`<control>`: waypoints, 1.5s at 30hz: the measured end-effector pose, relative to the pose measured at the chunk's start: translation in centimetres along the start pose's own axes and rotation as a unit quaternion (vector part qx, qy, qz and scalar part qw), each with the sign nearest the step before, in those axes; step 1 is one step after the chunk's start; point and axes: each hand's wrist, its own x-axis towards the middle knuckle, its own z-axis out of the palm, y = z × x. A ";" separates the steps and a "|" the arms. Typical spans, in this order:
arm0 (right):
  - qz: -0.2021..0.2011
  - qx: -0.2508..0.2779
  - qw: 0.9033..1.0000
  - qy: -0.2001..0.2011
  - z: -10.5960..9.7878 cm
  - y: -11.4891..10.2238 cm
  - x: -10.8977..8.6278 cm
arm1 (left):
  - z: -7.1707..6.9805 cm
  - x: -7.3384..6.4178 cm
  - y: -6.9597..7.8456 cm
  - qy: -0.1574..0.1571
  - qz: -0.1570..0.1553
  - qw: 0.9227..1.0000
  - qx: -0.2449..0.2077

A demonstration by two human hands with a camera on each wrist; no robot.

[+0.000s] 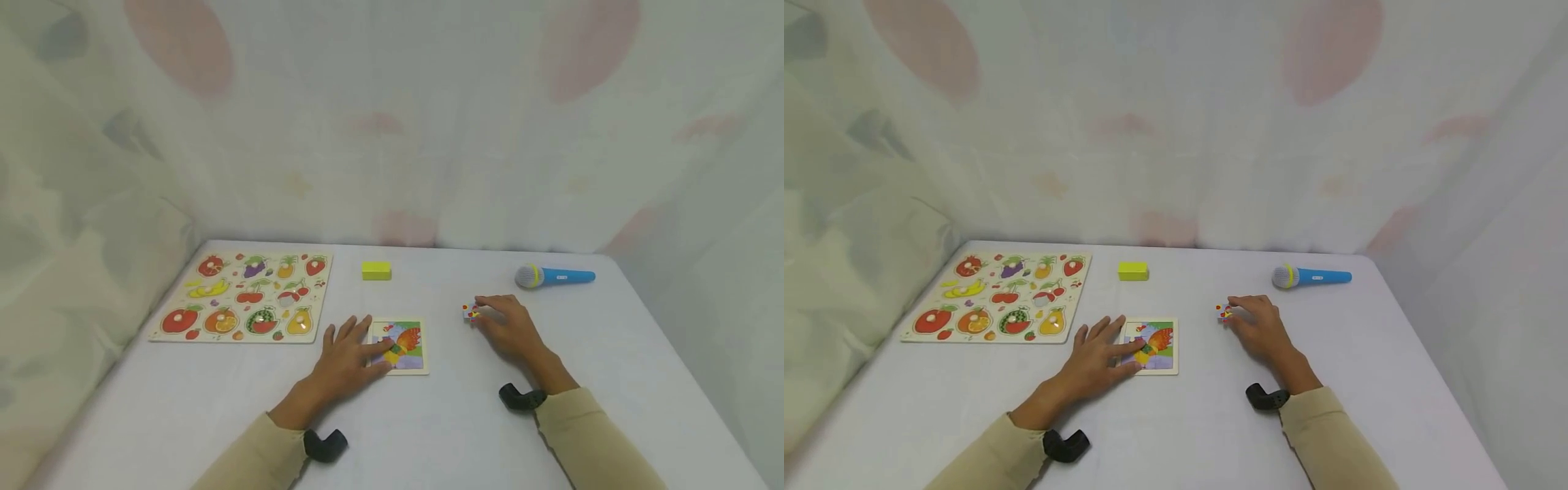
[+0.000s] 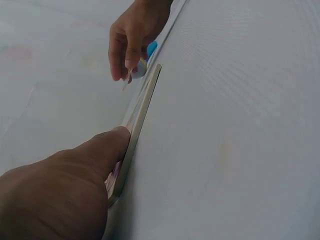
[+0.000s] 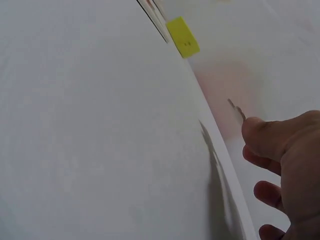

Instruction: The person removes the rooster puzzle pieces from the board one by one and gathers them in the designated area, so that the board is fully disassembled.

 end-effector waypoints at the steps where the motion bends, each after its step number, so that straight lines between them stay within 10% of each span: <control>1: 0.002 0.003 1.000 -0.003 0.1 -0.1 0.1 | 0.0 0.0 0.0 -0.001 0.000 1.000 0.000; 15: 0.102 -0.043 0.993 -0.040 0.6 -0.2 0.5 | 0.0 -0.1 0.1 -0.002 -0.005 1.000 0.000; 27: 0.053 0.025 0.998 0.006 0.0 -5.9 3.3 | -0.1 -0.1 0.2 0.002 0.001 1.000 -0.002; 45: 0.058 0.058 0.994 -0.069 5.8 -10.0 4.8 | -0.2 -0.1 0.3 -0.007 -0.004 1.000 0.007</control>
